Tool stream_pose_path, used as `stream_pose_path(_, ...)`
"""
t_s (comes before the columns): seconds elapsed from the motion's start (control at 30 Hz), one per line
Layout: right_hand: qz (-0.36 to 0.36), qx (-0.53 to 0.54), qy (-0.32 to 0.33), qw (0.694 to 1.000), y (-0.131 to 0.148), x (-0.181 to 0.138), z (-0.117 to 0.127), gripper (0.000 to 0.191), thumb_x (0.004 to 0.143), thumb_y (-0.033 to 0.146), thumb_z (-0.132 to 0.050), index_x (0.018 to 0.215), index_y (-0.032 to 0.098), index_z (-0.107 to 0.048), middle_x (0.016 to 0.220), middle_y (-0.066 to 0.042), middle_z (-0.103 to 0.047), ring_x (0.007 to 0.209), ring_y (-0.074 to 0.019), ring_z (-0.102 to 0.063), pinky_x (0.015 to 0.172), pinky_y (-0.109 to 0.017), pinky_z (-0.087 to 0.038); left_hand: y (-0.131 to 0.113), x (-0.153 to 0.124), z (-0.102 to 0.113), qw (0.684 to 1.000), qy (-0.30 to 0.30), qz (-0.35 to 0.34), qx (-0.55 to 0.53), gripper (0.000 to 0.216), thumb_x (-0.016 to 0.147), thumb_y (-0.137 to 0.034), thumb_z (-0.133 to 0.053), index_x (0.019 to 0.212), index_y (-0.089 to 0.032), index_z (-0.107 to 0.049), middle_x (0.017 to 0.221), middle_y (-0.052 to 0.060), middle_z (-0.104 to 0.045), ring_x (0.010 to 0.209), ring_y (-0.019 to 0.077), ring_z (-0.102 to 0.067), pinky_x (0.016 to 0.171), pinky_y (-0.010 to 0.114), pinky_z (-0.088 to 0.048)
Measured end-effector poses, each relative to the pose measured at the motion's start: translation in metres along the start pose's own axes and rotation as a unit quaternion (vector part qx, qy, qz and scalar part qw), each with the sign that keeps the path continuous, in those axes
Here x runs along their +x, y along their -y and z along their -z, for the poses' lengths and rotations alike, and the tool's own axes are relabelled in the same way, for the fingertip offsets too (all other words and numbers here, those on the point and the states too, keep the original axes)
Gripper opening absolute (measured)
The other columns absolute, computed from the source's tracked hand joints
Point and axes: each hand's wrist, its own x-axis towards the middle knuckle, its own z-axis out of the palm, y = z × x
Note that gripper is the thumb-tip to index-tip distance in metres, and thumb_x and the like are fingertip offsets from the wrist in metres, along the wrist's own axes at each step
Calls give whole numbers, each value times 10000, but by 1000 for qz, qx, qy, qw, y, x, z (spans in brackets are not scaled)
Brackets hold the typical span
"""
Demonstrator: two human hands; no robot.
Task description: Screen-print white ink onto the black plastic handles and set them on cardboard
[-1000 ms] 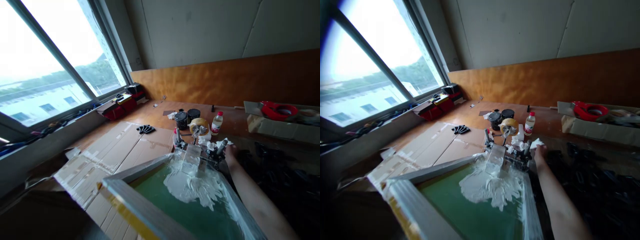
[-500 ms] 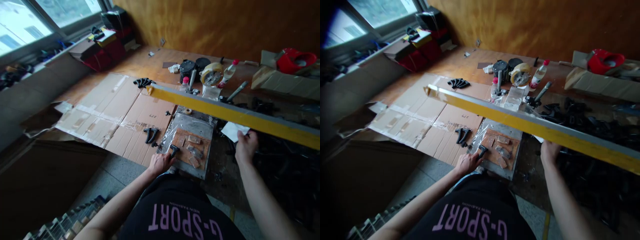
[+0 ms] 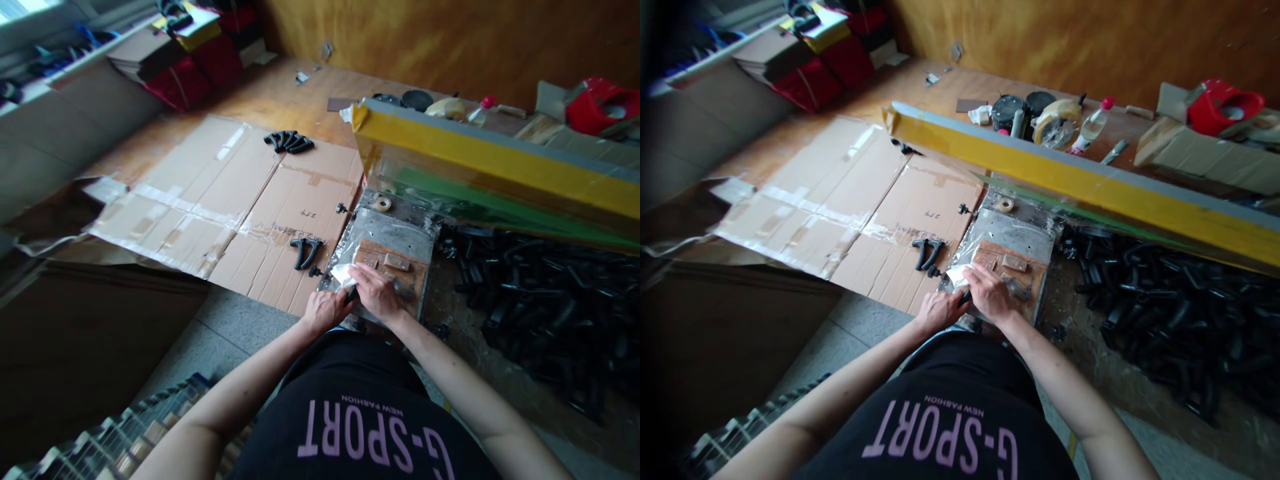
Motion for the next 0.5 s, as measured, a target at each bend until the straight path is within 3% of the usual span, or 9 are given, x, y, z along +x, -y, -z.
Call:
stream_pose_path(0.2,34,-17,63,997,-5,-7,-11,428,919,72,-376,1275,103,-612,1309,-157,-610,1282,-232,-526,1077,-384,-449,0,2,-2,1000,9,-7,-11,538,944,-549,-308,1028,-198,-707,889,142,-743,856,266,-707,775,350,-483)
stream_pose_path(0.5,96,-2,93,991,-17,-33,15,453,891,46,-394,1279,122,-616,1274,-140,-638,1257,-246,-549,1072,-422,-459,2,2,0,998,29,22,-53,508,915,-565,-406,1154,-199,-664,942,134,-742,923,250,-691,856,336,-475)
